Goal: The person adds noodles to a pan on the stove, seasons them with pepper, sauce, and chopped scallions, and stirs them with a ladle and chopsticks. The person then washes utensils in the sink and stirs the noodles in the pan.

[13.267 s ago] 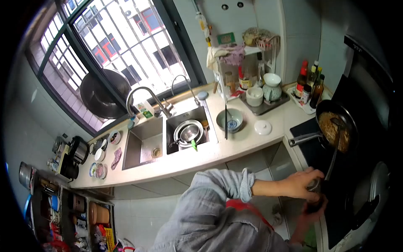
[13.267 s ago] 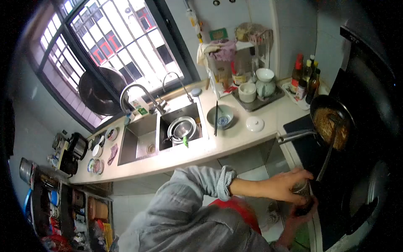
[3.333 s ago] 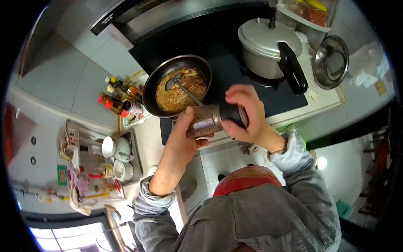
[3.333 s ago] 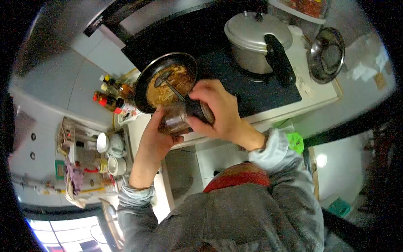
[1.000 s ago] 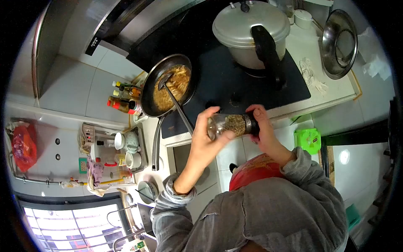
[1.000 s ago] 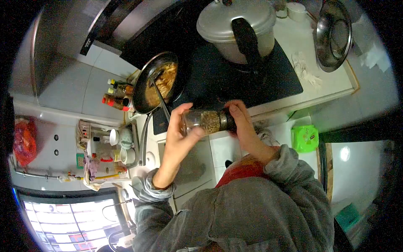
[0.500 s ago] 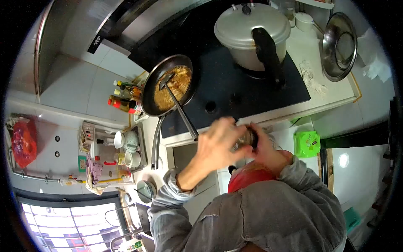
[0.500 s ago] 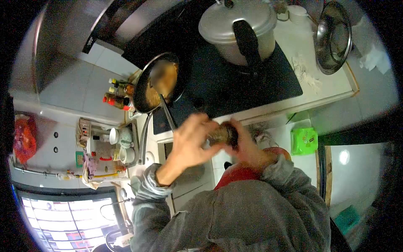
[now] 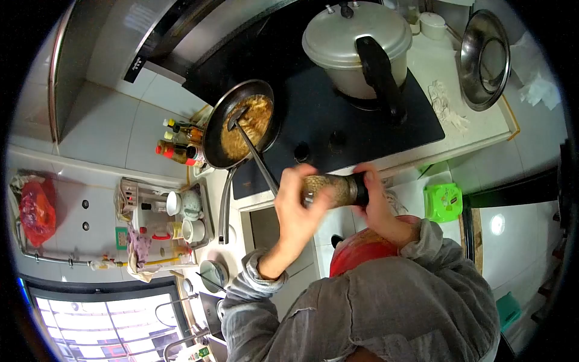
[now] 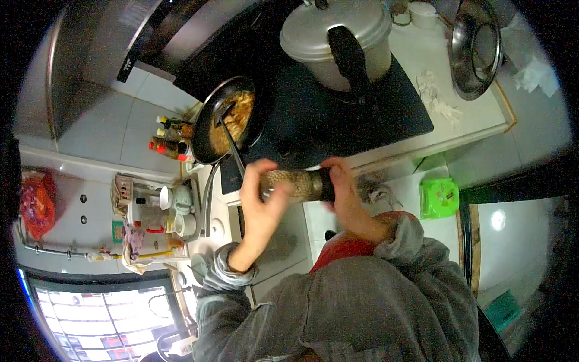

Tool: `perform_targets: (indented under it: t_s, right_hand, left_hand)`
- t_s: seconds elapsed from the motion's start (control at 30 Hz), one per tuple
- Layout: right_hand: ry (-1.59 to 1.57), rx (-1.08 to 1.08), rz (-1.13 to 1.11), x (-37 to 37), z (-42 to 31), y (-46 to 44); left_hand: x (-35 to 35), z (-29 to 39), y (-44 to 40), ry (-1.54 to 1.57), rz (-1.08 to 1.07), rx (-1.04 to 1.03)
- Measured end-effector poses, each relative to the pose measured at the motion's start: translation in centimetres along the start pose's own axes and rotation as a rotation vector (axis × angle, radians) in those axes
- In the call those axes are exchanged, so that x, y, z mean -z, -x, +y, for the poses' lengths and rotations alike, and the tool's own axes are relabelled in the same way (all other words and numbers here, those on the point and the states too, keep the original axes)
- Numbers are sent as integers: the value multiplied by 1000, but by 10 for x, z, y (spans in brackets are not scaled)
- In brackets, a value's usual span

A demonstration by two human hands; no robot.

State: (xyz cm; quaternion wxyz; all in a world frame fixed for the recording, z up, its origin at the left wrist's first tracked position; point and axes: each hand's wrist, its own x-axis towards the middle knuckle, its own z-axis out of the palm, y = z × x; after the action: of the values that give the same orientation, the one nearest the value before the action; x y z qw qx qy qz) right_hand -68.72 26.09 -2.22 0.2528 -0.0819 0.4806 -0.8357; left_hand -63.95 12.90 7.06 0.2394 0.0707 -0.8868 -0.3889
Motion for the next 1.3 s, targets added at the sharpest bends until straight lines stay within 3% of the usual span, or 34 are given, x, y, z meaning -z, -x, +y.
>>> perform_targets:
  t_s: [0.03,0.07,0.1,0.17,0.23,0.27,0.3,0.4,0.47,0.5,0.53,0.57,0.6,0.63,0.7,0.73,0.8,0.83,0.87,0.9,0.97,1.0,1.1,1.13,1.17,1.23,1.3]
  right_hand:
    - [-259,-194,-93,0,15,-1]
    - [-499,-412,-138,-5,22,-2]
    - [-447,-424,-134,-2,20,-3]
    - [-342,-450,-130,0,11,-3]
    - [-244,-288,-53,4,-4,-16]
    - [-192,-215,-20,6,-15,-21]
    - [3,5,-12,8,-17,-26]
    - [517,686,-39,15,-21,-32]
    - [609,876,-134,19,-28,-33]
    - [653,971,-185,21,-29,-33]
    - [543,887,-114,23,-14,-34]
    - [210,471,-156,24,-3,-31]
    - [-118,55,-189,24,8,-27]
    - [-237,-140,-240,24,22,-22]
    - [-34,32,-335,26,53,-10]
    - [79,145,-337,32,58,-13]
    - [-166,-20,-327,44,37,-26]
    - [-125,2,-247,40,18,-28]
    - [-81,21,-166,35,0,-29]
    - [-36,35,-85,31,-19,-31]
    - [448,512,-5,29,-23,-37]
    - [611,856,-104,34,-24,-42]
    - [629,965,-157,31,-26,-33]
    - [356,587,-190,33,-12,-33]
    - [85,207,-216,37,14,-33]
    - [49,158,-222,30,40,-14]
    - [-73,24,-210,18,35,-5]
  left_hand:
    - [1,-4,2,-229,2,-350]
    - [9,10,-4,-339,-245,-592]
    - [12,20,-5,-390,-385,-606]
    - [15,7,-5,-258,-330,-475]
    - [14,-8,-10,-69,-207,-316]
    - [8,-6,-3,230,-227,-11]
    - [3,-3,5,545,-149,289]
    - [6,-15,4,775,-177,788]
    - [12,-16,-2,882,-236,1026]
    - [7,-16,0,681,-176,806]
    - [-2,-16,4,479,-116,586]
    - [-7,-16,5,274,-60,362]
    - [-4,6,-1,-203,24,-146]
    - [-4,15,-2,-275,-114,-413]
    - [-3,45,-3,-428,-425,-571]
    - [-1,38,-5,-405,-417,-534]
    - [6,16,-13,-215,-249,-402]
    - [6,2,-16,-121,-178,-345]
    - [-4,-12,-2,317,-159,31]
    - [-4,-9,1,474,-170,284]
    - [-3,-5,2,774,-178,802]
    - [-4,-15,1,853,-249,972]
    - [-5,-13,0,657,-238,897]
    - [-14,-5,7,471,-61,608]
    - [-12,4,5,168,-137,229]
    - [-10,19,5,-438,-264,-530]
    - [-5,17,-6,-403,-270,-554]
